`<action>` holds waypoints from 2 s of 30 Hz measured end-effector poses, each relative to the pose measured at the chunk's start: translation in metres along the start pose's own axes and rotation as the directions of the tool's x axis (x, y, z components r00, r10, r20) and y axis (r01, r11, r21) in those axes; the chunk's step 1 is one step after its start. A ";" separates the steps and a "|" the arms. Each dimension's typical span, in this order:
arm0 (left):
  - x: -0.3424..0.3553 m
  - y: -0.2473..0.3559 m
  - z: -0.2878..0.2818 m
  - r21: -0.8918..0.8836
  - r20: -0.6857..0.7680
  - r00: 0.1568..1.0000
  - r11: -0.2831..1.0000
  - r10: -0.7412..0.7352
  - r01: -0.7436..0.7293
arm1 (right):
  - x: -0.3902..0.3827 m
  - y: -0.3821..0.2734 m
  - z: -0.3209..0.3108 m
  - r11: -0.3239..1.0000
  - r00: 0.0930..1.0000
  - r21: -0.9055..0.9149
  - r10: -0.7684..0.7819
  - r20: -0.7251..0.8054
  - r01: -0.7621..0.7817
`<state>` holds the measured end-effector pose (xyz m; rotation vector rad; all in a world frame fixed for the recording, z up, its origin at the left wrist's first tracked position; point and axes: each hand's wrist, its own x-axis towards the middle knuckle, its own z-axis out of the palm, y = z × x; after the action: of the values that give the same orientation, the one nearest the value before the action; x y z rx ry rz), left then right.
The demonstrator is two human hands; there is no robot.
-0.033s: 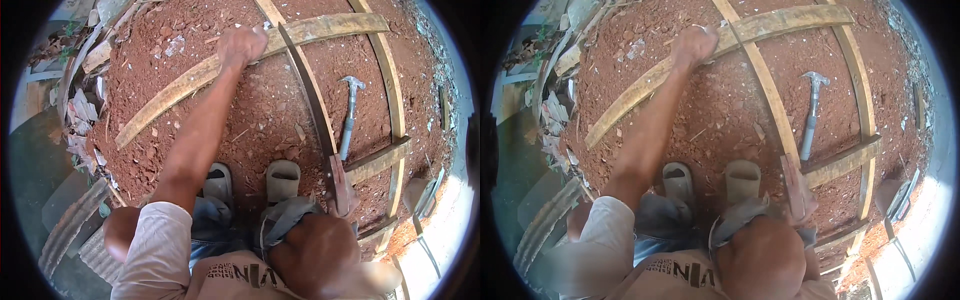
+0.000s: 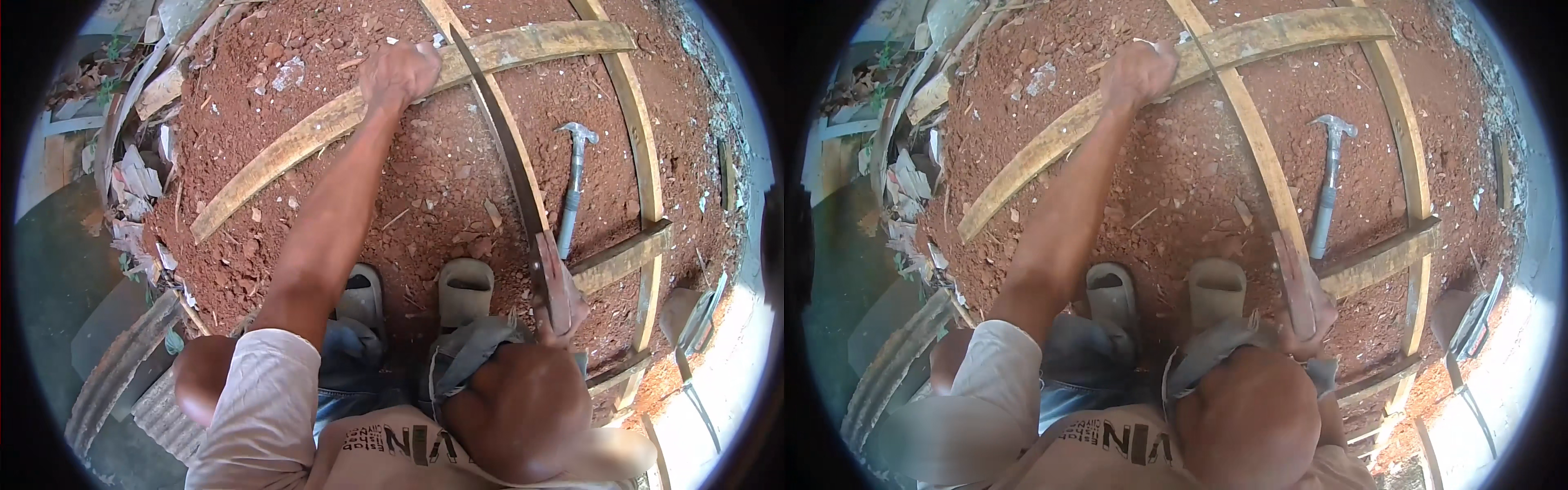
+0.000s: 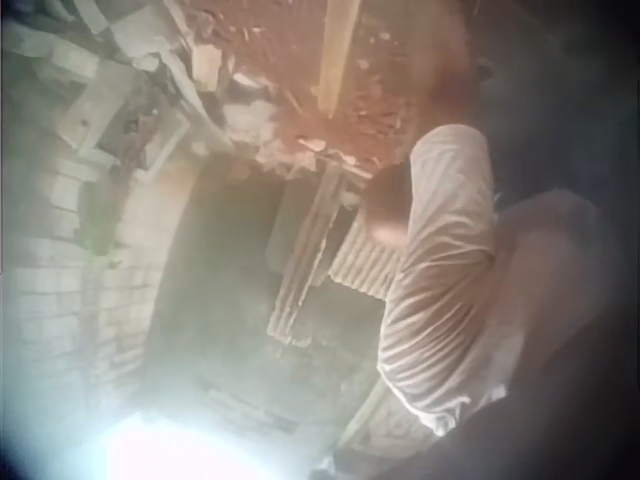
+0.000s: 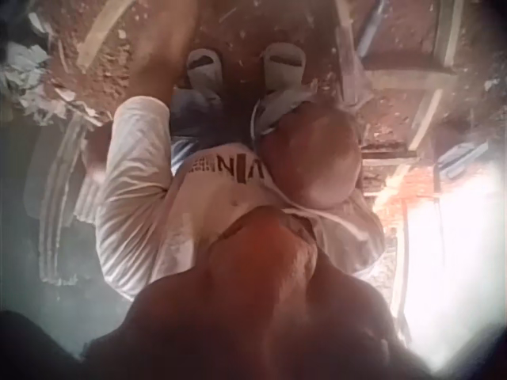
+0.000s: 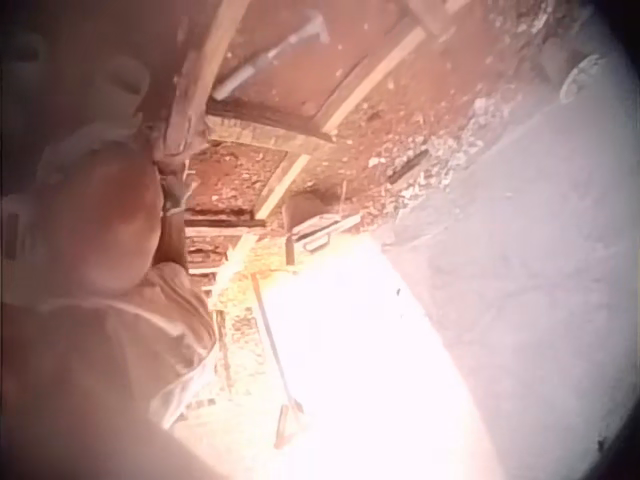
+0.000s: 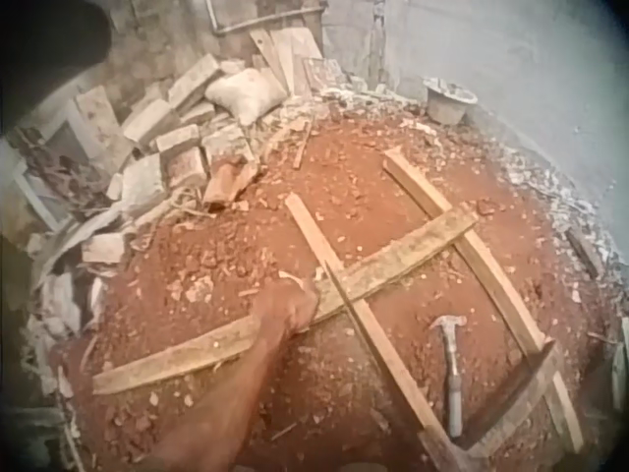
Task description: Sawing a wooden plank and hammering nails into a wooden structure.
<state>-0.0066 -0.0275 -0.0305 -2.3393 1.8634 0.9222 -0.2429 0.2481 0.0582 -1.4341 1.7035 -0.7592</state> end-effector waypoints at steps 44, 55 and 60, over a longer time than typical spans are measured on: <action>-0.011 -0.005 -0.005 -0.014 -0.009 1.000 0.999 0.030 -0.030 | -0.028 0.065 -0.010 0.985 0.993 0.126 -0.117 0.011 0.115; -0.019 0.011 -0.026 0.016 0.015 1.000 1.000 0.002 -0.003 | 0.153 -0.003 0.075 0.965 0.982 0.223 -0.105 -0.157 0.139; -0.009 0.001 -0.021 -0.014 0.114 0.993 0.999 -0.030 0.032 | -0.012 0.056 -0.005 0.986 0.987 0.076 -0.152 0.055 0.148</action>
<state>0.0008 -0.0277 -0.0088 -2.2652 1.7783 1.0469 -0.2754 0.2700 0.0159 -1.5329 1.5198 -0.8408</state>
